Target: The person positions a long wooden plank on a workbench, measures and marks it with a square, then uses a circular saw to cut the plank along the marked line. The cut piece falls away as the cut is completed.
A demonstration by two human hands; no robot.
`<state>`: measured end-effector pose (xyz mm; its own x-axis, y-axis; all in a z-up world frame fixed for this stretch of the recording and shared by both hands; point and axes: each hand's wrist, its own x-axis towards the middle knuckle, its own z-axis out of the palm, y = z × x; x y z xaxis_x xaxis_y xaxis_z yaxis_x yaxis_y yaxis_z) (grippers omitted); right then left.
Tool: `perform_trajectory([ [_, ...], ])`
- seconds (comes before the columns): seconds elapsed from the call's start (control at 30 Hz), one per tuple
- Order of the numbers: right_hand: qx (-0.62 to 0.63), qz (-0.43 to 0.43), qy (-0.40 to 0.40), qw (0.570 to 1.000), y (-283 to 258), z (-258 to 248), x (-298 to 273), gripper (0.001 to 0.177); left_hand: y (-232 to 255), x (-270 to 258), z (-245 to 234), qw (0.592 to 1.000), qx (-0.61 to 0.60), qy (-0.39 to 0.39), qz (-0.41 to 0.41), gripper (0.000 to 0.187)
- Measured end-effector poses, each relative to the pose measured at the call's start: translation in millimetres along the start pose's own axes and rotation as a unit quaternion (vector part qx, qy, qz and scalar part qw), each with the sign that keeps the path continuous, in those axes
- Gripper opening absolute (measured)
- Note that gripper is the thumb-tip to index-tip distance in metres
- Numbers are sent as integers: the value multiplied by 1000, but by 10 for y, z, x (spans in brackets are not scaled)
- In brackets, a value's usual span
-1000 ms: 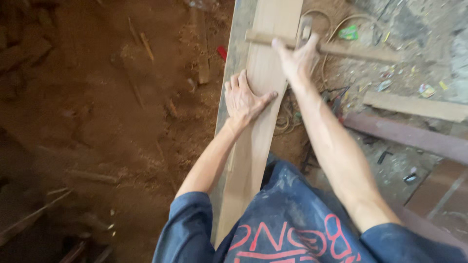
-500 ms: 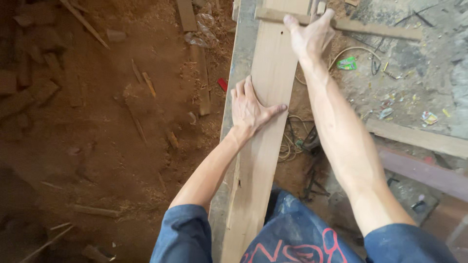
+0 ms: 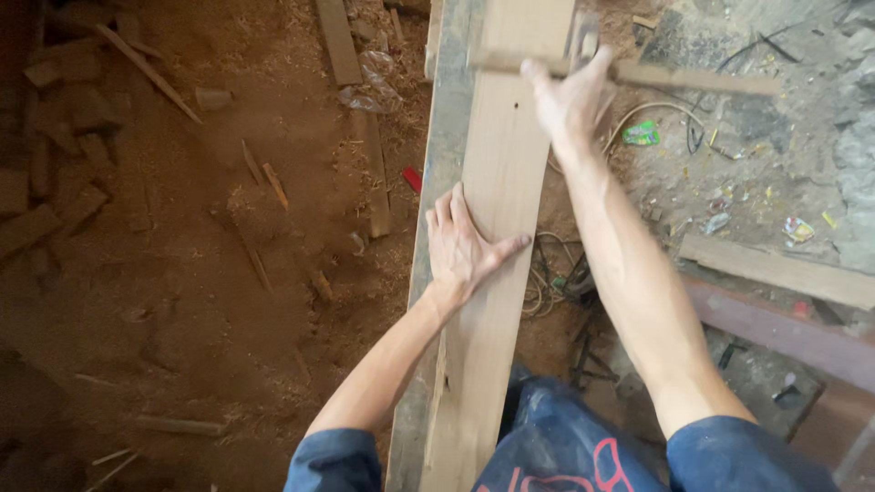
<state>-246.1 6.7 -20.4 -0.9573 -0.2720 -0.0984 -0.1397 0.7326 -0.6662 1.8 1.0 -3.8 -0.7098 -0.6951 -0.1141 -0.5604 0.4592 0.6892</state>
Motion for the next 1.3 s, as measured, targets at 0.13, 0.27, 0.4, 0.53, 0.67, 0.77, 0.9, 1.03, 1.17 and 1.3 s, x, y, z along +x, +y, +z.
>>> perform_trajectory([
  [0.13, 0, -69, 82, 994, -54, 231, 777, 83, -6, -20, 4, 1000, 8, 19, 22, 125],
  [0.27, 65, -106, 67, 990, -45, 406, 1219, 80, 13, 10, -15, 1000, 0, 8, 3, 123],
  [0.4, 84, -101, 48, 990, -96, 359, 1328, 92, 13, 8, -7, 1000, -4, 0, -7, 118],
  [0.53, 54, -9, -30, 998, -187, 236, 1285, 90, -25, 2, 32, 1000, 19, 7, -2, 117],
  [0.67, 108, -28, -28, 993, -176, 127, 933, 91, -18, 22, 55, 999, 30, 14, -9, 116],
  [0.77, 85, -77, -30, 993, 48, -16, 317, 93, -30, 3, 42, 998, 51, -7, -22, 119],
  [0.9, 80, -41, -26, 996, 326, -105, -805, 89, -9, 2, 19, 997, 75, -3, -24, 121],
  [1.03, 29, 32, -49, 998, 387, -187, -1333, 94, 12, -63, 51, 989, 140, 36, -5, 118],
  [1.17, 61, 50, -68, 995, 326, -295, -1449, 95, -35, -395, 194, 981, 173, 72, -55, 99],
  [1.3, 63, 118, -169, 977, 513, -529, -2207, 91, -268, -1212, 261, 977, 196, 47, -69, 85],
])
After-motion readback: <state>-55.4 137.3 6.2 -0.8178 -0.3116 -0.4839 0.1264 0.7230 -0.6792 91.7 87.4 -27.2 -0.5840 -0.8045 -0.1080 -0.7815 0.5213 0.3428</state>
